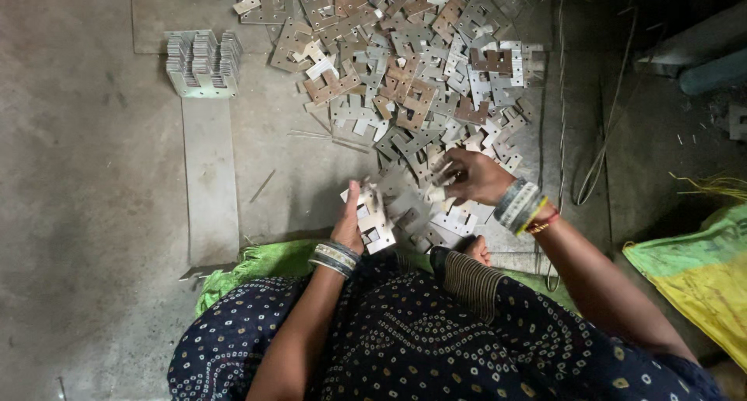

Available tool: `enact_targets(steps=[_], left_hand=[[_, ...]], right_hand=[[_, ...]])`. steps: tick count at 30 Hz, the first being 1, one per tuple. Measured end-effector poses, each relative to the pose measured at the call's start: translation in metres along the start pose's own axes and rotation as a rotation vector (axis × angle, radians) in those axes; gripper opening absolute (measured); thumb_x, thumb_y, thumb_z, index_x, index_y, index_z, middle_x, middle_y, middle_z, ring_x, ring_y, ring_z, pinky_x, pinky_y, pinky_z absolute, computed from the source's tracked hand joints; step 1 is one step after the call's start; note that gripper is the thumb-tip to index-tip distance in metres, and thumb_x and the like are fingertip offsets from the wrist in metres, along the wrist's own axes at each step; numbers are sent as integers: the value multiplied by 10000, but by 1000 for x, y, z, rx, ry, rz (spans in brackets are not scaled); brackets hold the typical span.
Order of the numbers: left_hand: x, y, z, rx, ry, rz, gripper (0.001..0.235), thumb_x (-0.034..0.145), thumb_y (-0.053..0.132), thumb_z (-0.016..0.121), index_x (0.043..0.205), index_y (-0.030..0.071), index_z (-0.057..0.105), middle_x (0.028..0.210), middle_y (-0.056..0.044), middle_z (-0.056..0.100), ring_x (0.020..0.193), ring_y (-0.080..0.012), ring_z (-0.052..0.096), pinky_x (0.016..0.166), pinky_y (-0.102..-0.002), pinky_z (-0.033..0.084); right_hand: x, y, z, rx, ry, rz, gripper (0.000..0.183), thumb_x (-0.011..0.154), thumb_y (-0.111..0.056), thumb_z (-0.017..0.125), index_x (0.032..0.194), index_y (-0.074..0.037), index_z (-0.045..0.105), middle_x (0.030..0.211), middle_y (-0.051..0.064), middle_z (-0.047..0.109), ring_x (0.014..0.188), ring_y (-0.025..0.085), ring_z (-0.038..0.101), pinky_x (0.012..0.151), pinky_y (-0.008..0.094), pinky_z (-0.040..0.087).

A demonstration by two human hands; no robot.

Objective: The person sorts metal pieces by picking them up from a pile on the floor and stacking them into a neat pile.

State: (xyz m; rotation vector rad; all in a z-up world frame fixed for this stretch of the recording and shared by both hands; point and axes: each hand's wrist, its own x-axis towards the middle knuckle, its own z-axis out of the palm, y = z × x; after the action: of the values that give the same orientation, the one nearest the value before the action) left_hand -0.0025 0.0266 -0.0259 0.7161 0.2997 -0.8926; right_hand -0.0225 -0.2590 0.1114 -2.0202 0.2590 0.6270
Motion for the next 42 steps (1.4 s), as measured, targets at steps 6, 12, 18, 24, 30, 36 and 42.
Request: enact_targets(steps=[6, 12, 18, 24, 30, 36, 42], left_hand=[[-6, -3, -4, 27, 69, 11, 752, 911, 689, 619, 1407, 128, 544, 995, -89, 720, 837, -195, 707, 740, -386, 621], [-8, 8, -1, -7, 88, 42, 726, 866, 648, 631, 1427, 197, 529, 952, -128, 717, 784, -228, 719, 721, -422, 637], [-10, 9, -9, -75, 116, 77, 681, 865, 520, 719, 1400, 144, 528, 986, -152, 727, 819, -255, 738, 741, -444, 651], [-2, 3, -14, -40, 138, 108, 646, 840, 447, 797, 1359, 135, 574, 1024, -105, 702, 840, -234, 724, 752, -442, 632], [10, -3, -24, 35, 94, 90, 717, 813, 520, 760, 1373, 106, 592, 1186, -45, 701, 1020, -181, 692, 850, -392, 599], [28, -17, -40, 220, 89, 192, 763, 850, 502, 807, 1437, 66, 591, 1271, -62, 659, 1111, -159, 627, 936, -361, 530], [15, 0, -21, -7, 163, 81, 665, 807, 422, 826, 1307, 45, 602, 1085, -138, 712, 873, -232, 724, 752, -407, 630]], right_hand=[[39, 39, 11, -1014, 242, -8, 502, 854, -19, 601, 1344, -118, 570, 1290, 262, 561, 1100, 427, 649, 807, 496, 607], [55, 57, 15, -1217, 104, 40, 521, 829, -108, 584, 1347, -88, 529, 1282, 249, 525, 1117, 392, 629, 825, 463, 611], [40, 46, 15, -1118, 180, 33, 404, 918, -159, 519, 1315, -86, 543, 1286, 248, 547, 932, 359, 700, 808, 483, 601], [21, -16, 18, -674, 381, 236, 277, 931, -76, 594, 1198, -76, 668, 949, 170, 749, 795, 297, 749, 728, 421, 627], [4, 7, 37, -336, 251, -330, 282, 797, -72, 716, 1063, 18, 691, 988, 161, 765, 851, 228, 764, 760, 359, 632], [-11, 75, 89, -1171, 191, 61, 345, 847, -131, 688, 1164, 3, 660, 969, 214, 698, 762, 310, 716, 533, 384, 640], [-15, 89, 87, -1178, -89, 187, 291, 998, -318, 586, 1086, -57, 679, 879, 153, 743, 755, 278, 744, 679, 409, 604]])
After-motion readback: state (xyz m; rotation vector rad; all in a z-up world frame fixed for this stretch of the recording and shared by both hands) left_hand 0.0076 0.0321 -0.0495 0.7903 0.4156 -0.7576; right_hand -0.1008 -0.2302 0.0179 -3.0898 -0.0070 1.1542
